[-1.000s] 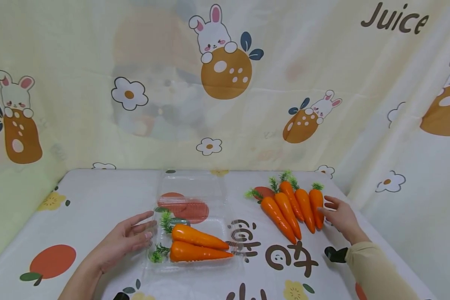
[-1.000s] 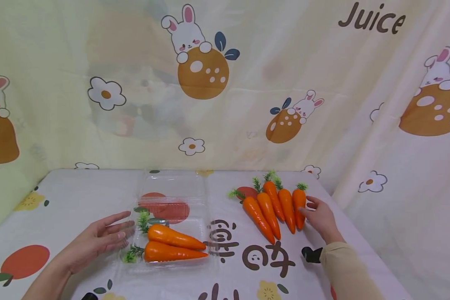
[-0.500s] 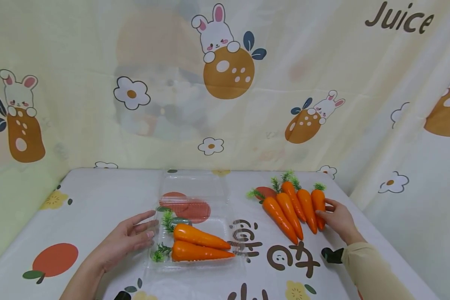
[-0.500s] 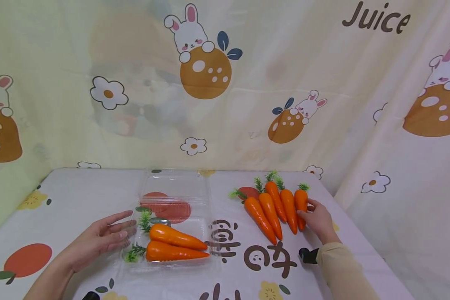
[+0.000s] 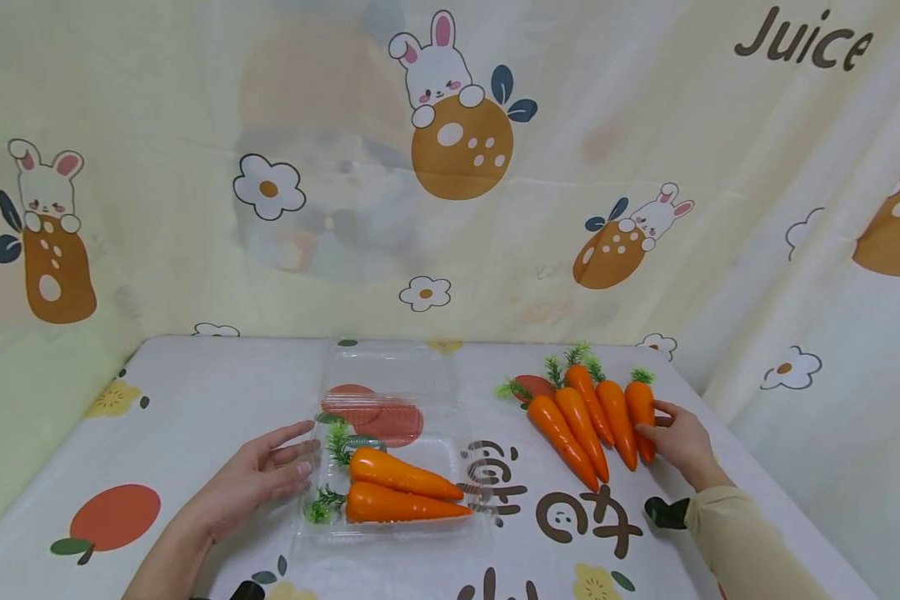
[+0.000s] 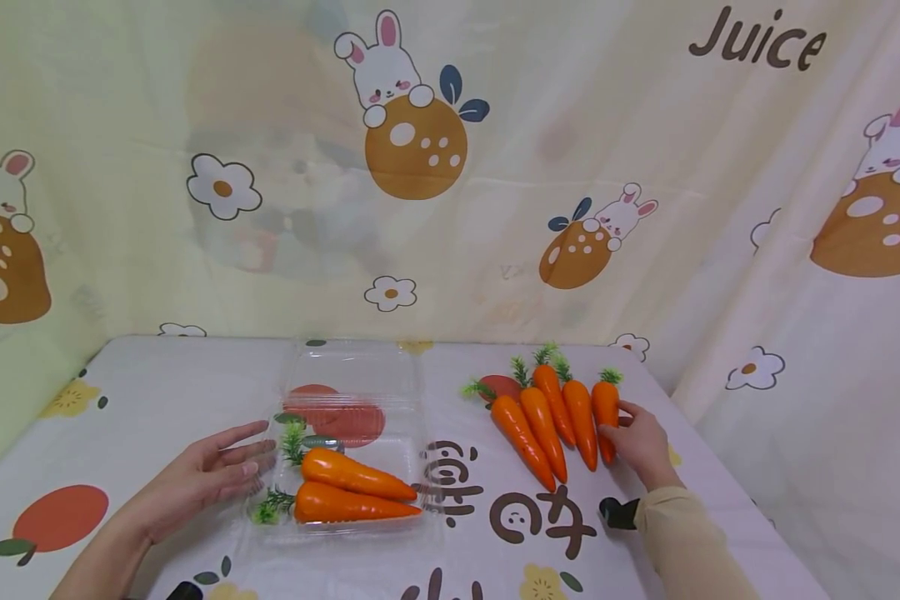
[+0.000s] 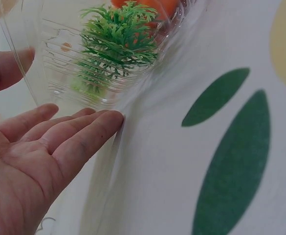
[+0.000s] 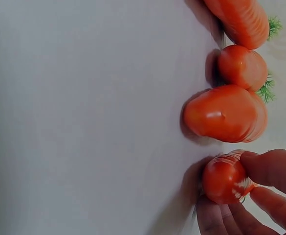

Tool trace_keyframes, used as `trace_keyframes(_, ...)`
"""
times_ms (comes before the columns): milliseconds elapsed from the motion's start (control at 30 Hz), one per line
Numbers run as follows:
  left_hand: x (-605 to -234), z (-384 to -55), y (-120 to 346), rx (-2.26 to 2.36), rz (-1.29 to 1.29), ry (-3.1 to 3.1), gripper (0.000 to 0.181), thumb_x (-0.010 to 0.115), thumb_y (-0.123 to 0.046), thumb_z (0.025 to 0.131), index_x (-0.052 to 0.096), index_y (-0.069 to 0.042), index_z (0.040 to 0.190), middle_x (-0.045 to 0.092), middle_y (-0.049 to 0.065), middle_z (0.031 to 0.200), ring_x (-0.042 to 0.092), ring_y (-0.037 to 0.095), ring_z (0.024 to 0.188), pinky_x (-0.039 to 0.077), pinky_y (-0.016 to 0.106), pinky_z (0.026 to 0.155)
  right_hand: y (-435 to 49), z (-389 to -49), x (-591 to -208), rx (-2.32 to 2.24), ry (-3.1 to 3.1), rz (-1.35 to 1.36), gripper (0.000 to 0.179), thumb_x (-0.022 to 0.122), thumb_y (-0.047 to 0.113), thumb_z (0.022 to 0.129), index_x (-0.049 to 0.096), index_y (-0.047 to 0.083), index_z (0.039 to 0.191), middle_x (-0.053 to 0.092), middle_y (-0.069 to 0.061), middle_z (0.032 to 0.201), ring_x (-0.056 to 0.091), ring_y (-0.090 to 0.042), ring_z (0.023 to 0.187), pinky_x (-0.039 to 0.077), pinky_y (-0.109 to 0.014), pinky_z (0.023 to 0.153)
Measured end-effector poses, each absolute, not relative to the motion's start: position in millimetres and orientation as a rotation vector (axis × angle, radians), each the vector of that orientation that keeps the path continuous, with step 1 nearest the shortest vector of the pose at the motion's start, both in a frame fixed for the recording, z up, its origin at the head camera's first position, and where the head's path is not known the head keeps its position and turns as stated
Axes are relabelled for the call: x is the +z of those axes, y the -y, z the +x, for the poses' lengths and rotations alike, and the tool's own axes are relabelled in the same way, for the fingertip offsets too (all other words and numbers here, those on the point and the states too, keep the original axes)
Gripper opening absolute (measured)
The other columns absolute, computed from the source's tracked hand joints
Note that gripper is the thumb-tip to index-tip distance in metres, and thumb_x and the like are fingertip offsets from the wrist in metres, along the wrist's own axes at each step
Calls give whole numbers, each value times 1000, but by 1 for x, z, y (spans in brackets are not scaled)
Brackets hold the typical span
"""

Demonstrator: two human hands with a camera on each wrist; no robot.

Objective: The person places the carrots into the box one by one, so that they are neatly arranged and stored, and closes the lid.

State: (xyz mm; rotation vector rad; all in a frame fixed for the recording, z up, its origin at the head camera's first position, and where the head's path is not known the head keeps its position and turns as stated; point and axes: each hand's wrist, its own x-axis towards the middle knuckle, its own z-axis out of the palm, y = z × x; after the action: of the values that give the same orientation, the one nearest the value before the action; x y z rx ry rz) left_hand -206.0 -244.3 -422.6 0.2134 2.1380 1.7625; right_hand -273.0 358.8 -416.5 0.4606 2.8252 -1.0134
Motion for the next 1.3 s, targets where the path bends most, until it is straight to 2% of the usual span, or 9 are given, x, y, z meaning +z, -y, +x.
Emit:
trace_keyframes(367,-423,-205,243,1765,214,-2130,73,62,-21,103,23,0,161,36,30,159,46,45,143,57,43,102,-359,-266,-410,-1099,-2770,523,72,58,23,102,25,-7,157,37,-40,150,47,-50,127,54,-52,103)
trace_keyframes(433,-423,-205,243,1766,218,-2127,73,62,-21,103,23,0,161,36,30,159,46,45,143,57,43,102,-362,-265,-411,-1119,-2759,525,72,58,24,101,25,-7,157,37,-40,150,46,-50,127,56,-50,102)
trace_keyframes(533,-423,-205,243,1767,217,-2121,73,62,-21,103,23,0,161,36,30,159,45,45,143,56,43,102,-365,-263,-411,-1145,-2746,528,72,58,24,101,25,-7,157,36,-39,151,48,-49,124,59,-40,90)
trace_keyframes(667,-423,-204,243,1774,209,-2107,73,62,-20,103,23,0,161,35,30,160,45,45,144,56,42,102,-369,-261,-409,-1174,-2735,537,72,57,25,102,24,-7,157,35,-39,152,50,-45,118,53,-26,74)
trace_keyframes(867,-424,-206,244,1769,208,-2113,73,61,-21,103,22,0,161,35,30,160,46,44,143,57,42,102,-374,-257,-402,-1203,-2746,527,72,57,23,103,22,-8,157,34,-40,151,48,-47,121,54,-22,75)
trace_keyframes(1033,-422,-206,244,1755,205,-2133,73,62,-22,103,23,-1,161,36,30,160,47,44,143,57,42,101,-378,-253,-393,-1205,-2785,490,68,55,23,104,24,-8,157,35,-39,151,52,-45,120,57,-19,76)
trace_keyframes(1300,-420,-204,244,1780,222,-2108,73,61,-19,103,22,1,161,35,31,160,46,45,143,57,40,101,-380,-247,-377,-1139,-2847,333,66,53,26,106,28,-9,156,41,-39,149,57,-42,117,55,-14,77)
